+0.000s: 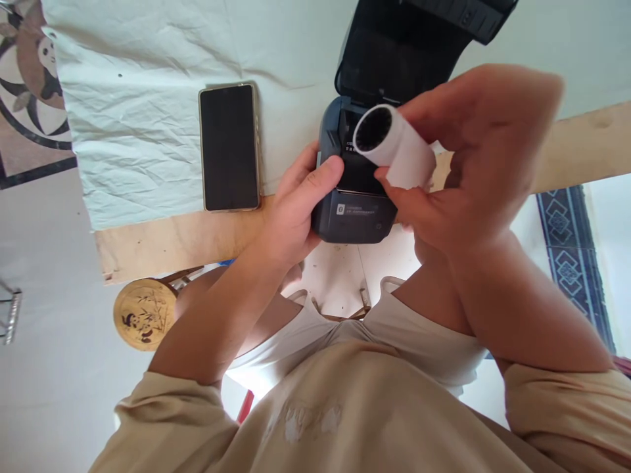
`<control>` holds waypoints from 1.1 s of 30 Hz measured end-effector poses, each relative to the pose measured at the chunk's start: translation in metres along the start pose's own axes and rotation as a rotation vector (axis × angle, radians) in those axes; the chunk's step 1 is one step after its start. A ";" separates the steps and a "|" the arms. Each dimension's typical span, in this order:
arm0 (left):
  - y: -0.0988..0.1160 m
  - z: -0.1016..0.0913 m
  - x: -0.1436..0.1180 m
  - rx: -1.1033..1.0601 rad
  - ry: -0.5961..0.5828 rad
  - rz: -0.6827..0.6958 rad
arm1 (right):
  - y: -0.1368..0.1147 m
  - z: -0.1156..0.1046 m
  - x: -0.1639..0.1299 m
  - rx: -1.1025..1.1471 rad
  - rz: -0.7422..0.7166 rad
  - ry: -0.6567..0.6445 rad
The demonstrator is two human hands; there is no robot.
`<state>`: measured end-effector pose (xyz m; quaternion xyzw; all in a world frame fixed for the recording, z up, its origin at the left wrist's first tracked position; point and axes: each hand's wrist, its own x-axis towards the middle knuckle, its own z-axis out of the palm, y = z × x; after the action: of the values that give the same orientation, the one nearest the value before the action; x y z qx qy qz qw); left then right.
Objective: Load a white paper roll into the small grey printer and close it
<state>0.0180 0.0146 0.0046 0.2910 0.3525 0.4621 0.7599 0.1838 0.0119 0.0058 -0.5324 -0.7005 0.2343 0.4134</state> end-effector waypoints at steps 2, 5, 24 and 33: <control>0.000 0.000 0.000 -0.005 -0.015 0.008 | -0.003 0.003 0.002 -0.108 -0.119 0.073; -0.002 -0.002 0.001 0.000 -0.028 0.030 | -0.002 0.004 0.005 -0.245 -0.243 0.099; -0.001 -0.002 -0.001 0.178 0.004 0.045 | 0.005 -0.011 -0.007 -0.099 -0.339 0.254; 0.004 -0.005 -0.001 0.143 0.016 0.009 | 0.008 -0.012 0.000 -0.008 -0.183 0.227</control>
<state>0.0120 0.0163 0.0054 0.3427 0.3893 0.4415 0.7322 0.1980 0.0128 0.0066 -0.4912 -0.6956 0.1311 0.5076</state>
